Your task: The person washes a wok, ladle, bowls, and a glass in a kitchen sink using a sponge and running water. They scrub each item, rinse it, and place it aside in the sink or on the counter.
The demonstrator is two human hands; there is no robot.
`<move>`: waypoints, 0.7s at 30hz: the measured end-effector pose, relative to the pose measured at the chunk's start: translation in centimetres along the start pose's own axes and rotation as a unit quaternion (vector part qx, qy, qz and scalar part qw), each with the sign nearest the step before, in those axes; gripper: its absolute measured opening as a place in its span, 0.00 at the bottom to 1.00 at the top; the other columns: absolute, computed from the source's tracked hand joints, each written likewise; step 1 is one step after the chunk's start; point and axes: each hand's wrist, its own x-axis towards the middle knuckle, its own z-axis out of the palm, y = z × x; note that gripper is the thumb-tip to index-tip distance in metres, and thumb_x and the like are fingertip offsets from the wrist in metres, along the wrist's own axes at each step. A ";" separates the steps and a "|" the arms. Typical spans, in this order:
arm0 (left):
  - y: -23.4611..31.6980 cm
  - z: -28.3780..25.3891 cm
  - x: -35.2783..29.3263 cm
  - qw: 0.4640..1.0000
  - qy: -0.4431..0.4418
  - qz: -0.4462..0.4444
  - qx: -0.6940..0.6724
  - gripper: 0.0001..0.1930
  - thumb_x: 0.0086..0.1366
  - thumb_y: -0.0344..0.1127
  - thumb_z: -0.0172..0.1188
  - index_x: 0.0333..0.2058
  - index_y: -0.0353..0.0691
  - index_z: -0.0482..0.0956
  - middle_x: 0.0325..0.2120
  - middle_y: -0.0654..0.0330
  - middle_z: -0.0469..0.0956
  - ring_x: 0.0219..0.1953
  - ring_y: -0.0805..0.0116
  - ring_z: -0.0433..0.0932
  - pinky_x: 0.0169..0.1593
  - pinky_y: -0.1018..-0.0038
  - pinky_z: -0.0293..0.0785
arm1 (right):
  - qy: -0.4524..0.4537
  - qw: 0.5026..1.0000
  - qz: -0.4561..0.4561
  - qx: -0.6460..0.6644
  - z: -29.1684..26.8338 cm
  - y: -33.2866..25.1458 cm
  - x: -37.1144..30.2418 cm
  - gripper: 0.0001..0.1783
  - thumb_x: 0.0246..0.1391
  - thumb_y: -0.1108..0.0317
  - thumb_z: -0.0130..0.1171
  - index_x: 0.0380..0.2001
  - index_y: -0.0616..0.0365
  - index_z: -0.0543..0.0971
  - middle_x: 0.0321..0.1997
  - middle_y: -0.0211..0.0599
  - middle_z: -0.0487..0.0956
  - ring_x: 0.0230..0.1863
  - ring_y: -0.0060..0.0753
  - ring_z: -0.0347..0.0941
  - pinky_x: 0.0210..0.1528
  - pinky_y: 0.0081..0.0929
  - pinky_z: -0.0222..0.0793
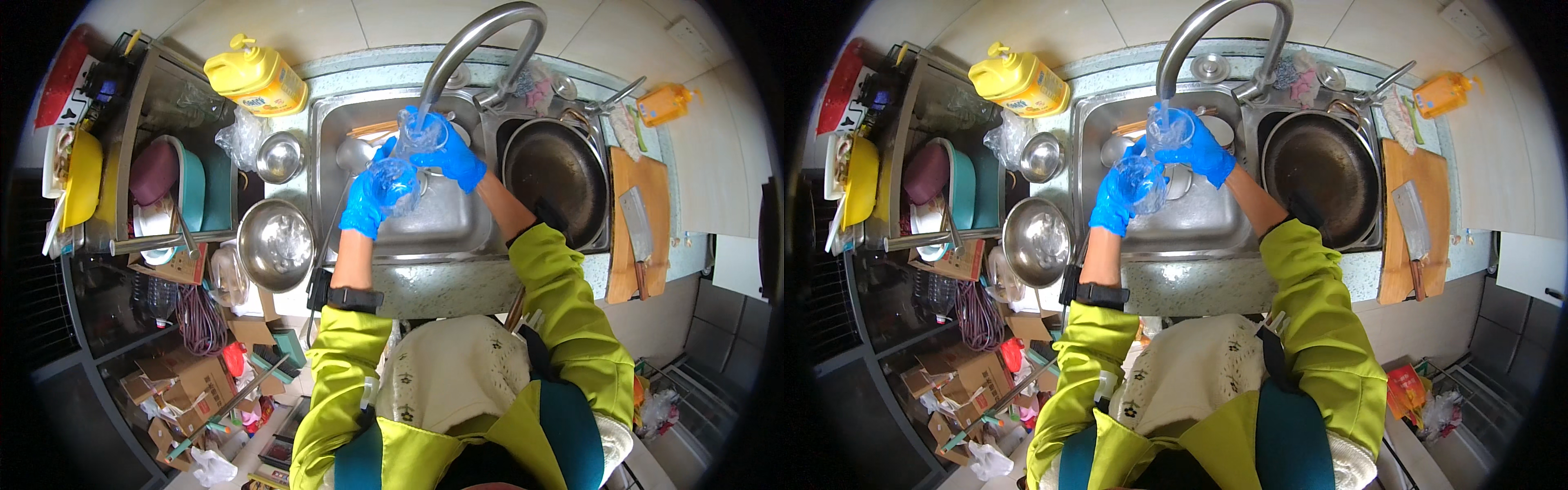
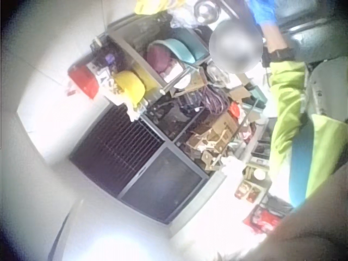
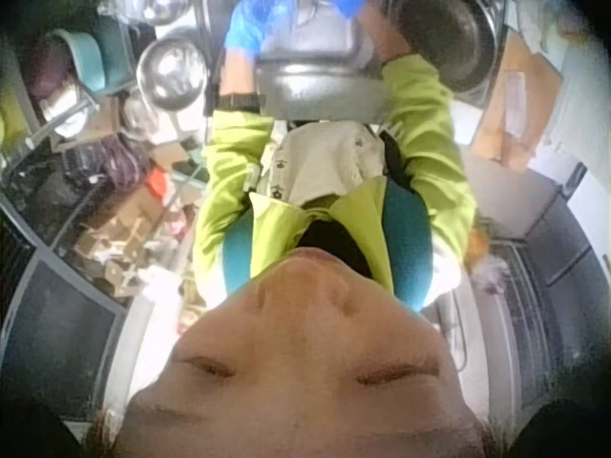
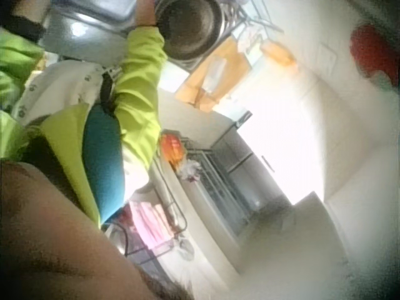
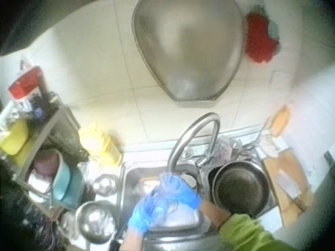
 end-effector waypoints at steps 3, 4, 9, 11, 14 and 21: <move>-1.5 -1.8 2.6 0.973 0.003 0.053 0.227 0.18 0.63 0.41 0.45 0.49 0.40 0.66 0.43 0.56 0.72 0.41 0.62 0.72 0.48 0.66 0.69 | 0.086 0.996 0.028 -0.028 -0.7 -0.1 1.4 0.22 0.45 0.69 0.61 0.45 0.56 0.67 0.44 0.35 0.71 0.45 0.27 0.69 0.48 0.27 0.68; -1.7 -2.0 3.0 0.921 -0.017 0.126 0.368 0.16 0.61 0.42 0.48 0.44 0.41 0.70 0.41 0.56 0.74 0.39 0.62 0.73 0.45 0.68 0.70 | 0.101 0.965 0.122 0.207 -0.7 0.0 1.8 0.16 0.48 0.67 0.56 0.41 0.56 0.69 0.37 0.31 0.72 0.38 0.25 0.70 0.41 0.24 0.70; -0.5 0.6 0.0 0.965 -0.033 -0.014 0.258 0.25 0.65 0.51 0.36 0.55 0.42 0.60 0.54 0.55 0.64 0.53 0.59 0.63 0.54 0.65 0.61 | 0.038 0.994 0.093 0.050 0.9 0.3 2.6 0.08 0.55 0.61 0.48 0.36 0.50 0.69 0.35 0.32 0.71 0.36 0.27 0.69 0.39 0.25 0.69; 1.1 2.4 -1.5 0.994 0.013 -0.067 0.089 0.26 0.65 0.51 0.35 0.56 0.42 0.59 0.55 0.56 0.63 0.54 0.59 0.63 0.55 0.65 0.60 | 0.118 0.846 0.240 0.461 1.3 0.3 2.0 0.09 0.56 0.59 0.45 0.35 0.50 0.69 0.35 0.34 0.71 0.36 0.30 0.69 0.40 0.29 0.69; 3.0 4.2 -1.8 0.789 -0.039 0.017 0.613 0.24 0.65 0.48 0.38 0.54 0.41 0.62 0.53 0.55 0.65 0.51 0.59 0.66 0.54 0.65 0.62 | 0.105 0.841 0.240 0.474 0.7 0.3 1.2 0.18 0.54 0.54 0.48 0.43 0.53 0.70 0.44 0.41 0.72 0.44 0.40 0.69 0.49 0.36 0.66; 1.4 2.3 1.9 0.908 -0.046 0.067 0.410 0.15 0.63 0.37 0.45 0.46 0.39 0.69 0.43 0.56 0.73 0.43 0.66 0.71 0.47 0.68 0.71 | -0.145 0.957 0.010 -0.249 -2.7 -1.5 2.3 0.27 0.48 0.65 0.59 0.51 0.59 0.67 0.52 0.42 0.70 0.53 0.34 0.66 0.55 0.29 0.62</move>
